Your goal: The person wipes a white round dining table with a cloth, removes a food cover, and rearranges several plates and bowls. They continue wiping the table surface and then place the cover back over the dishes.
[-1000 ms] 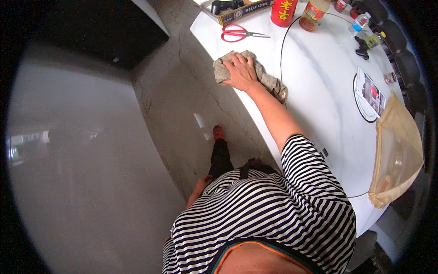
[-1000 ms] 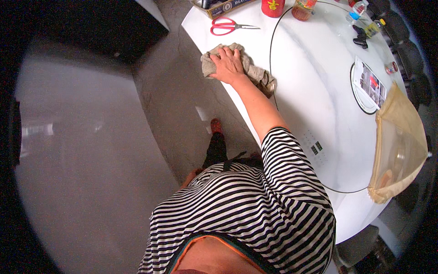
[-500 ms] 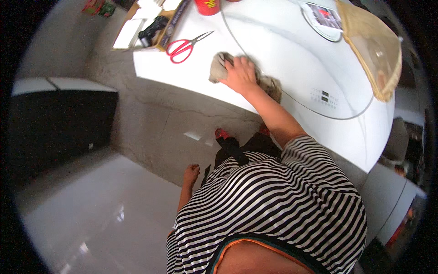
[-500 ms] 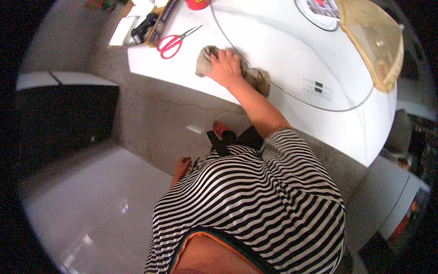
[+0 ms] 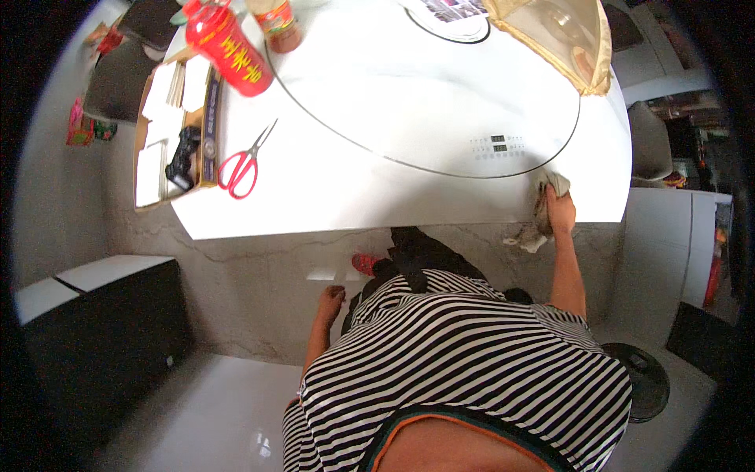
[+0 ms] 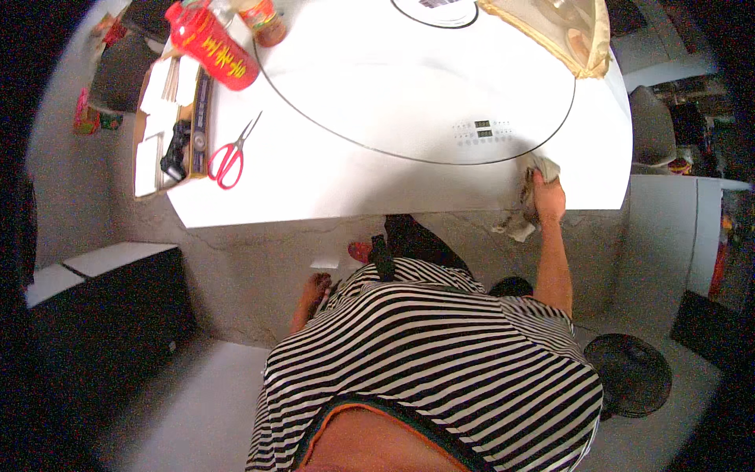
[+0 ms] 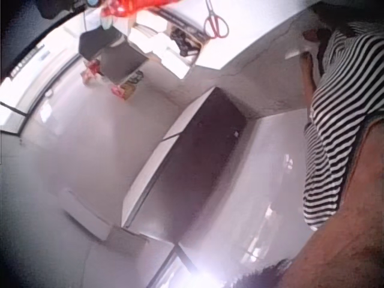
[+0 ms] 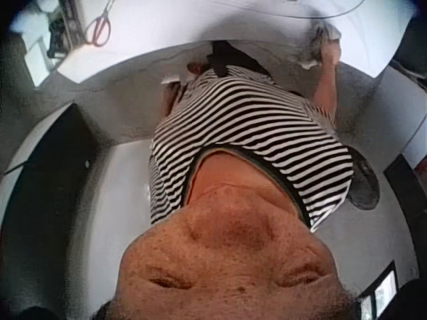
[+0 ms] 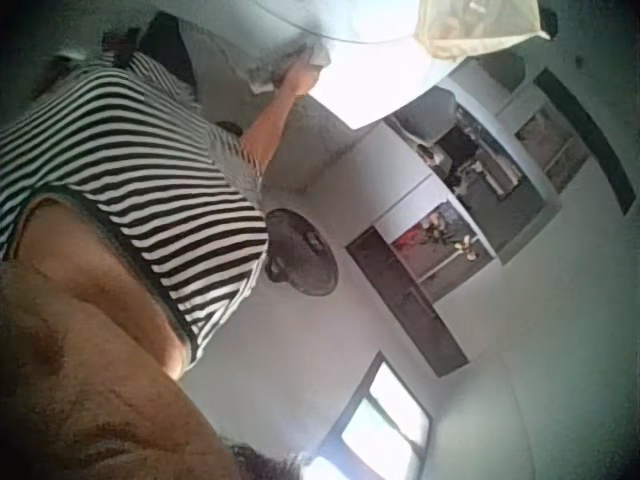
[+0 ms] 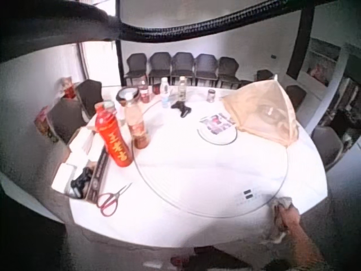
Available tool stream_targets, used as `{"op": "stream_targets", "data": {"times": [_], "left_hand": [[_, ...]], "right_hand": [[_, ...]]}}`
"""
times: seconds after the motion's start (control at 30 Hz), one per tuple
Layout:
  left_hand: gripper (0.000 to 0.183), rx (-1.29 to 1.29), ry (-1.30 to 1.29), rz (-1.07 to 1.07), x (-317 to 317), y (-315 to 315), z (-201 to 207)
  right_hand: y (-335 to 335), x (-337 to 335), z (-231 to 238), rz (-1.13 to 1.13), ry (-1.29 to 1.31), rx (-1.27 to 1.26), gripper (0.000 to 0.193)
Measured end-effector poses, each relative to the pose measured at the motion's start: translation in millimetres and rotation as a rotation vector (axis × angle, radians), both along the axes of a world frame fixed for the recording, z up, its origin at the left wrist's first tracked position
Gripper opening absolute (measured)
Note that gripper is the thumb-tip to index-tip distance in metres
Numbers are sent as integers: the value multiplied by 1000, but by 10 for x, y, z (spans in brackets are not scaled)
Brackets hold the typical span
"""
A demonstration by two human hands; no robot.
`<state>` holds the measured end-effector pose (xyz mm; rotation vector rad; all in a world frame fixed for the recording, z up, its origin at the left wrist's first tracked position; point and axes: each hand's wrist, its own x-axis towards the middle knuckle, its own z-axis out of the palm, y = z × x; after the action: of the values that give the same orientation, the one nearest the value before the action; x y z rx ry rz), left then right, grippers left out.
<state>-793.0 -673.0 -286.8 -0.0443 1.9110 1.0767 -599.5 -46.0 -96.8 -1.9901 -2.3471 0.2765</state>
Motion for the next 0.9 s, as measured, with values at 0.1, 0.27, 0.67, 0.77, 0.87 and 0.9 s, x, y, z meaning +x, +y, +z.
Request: {"op": "stream_targets", "data": {"times": [0.1, 0.27, 0.67, 0.77, 0.87, 0.9], "left_hand": [[30, -112, 46, -185, -262, 67, 390], [34, 125, 32, -366, -615, 477, 841], [35, 30, 977, -471, -1608, 3082, 2110], [38, -14, 1134, -528, -1772, 3376, 2117], [51, -80, 1226, -627, -1894, 3402, 1936], [53, -89, 1267, -641, -1926, 3415, 1886]], "right_hand": [[-526, -1089, 562, 105, 321, -327, 62], [-1559, -2930, 384, 1070, 238, -241, 49], [442, -3817, -385, 850, 231, 476, 46], [1683, -3508, -157, 628, 29, 494, 42], [2517, -3166, -129, 414, -115, 435, 43], [2707, -3024, -189, 341, -93, 464, 41]]}}
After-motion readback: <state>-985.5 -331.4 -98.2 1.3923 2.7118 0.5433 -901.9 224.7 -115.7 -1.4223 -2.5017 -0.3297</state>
